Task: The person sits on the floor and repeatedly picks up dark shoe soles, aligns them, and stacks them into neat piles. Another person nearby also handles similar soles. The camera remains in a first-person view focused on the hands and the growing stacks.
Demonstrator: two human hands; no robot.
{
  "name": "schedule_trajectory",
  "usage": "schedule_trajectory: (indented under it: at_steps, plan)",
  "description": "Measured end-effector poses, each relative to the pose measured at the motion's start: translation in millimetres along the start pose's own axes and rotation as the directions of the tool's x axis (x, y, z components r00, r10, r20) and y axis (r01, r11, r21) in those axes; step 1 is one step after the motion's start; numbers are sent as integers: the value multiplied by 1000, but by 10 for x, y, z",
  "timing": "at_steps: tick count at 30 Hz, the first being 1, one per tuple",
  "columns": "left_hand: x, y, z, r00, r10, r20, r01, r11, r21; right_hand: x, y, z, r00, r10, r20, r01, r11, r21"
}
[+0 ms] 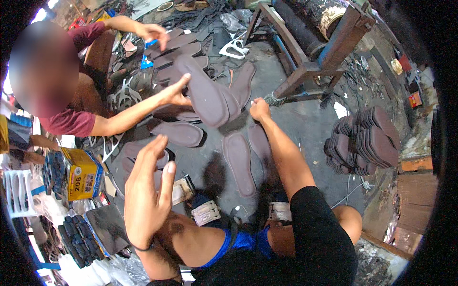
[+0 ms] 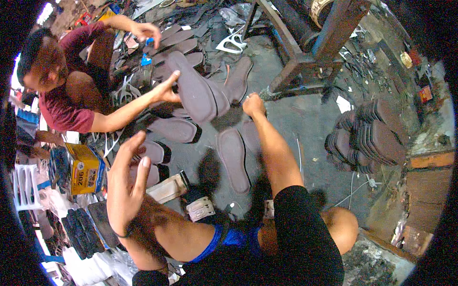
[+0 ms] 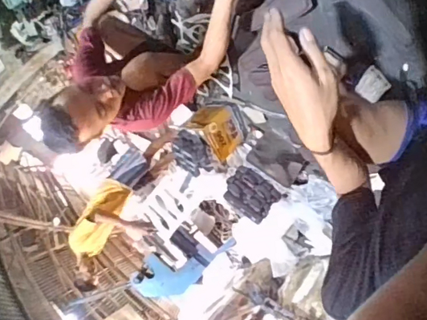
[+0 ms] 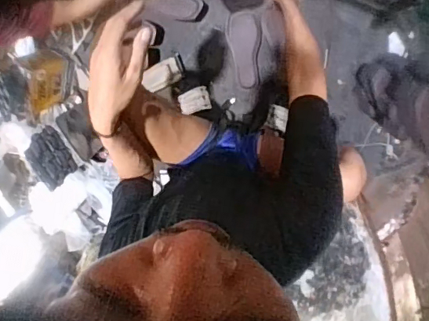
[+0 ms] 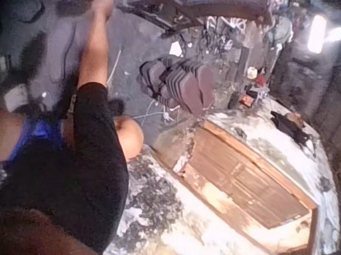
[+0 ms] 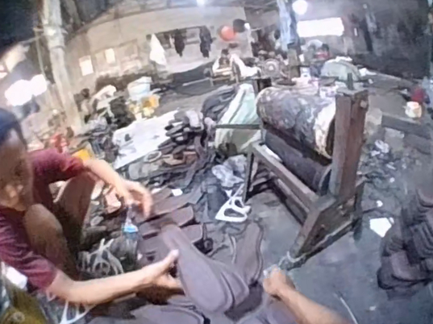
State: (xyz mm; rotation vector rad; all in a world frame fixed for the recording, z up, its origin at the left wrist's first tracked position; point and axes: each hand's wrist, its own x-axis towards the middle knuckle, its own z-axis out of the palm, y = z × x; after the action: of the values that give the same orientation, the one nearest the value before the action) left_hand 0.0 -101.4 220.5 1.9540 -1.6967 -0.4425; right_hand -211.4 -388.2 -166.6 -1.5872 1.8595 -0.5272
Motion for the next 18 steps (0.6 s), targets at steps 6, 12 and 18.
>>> schedule_trajectory:
  at_steps: [6,12,18]
  plan:
    - [42,47,182,995,-68,73,60,993,97,624,-36,323,963,271,11,-266,938,221]
    - [302,107,565,964,-3,266,-20,996,84,703,65,178,958,283,56,-288,947,139]
    - [437,-86,1232,908,63,415,-80,997,23,756,31,-354,988,92,-125,-74,987,142]
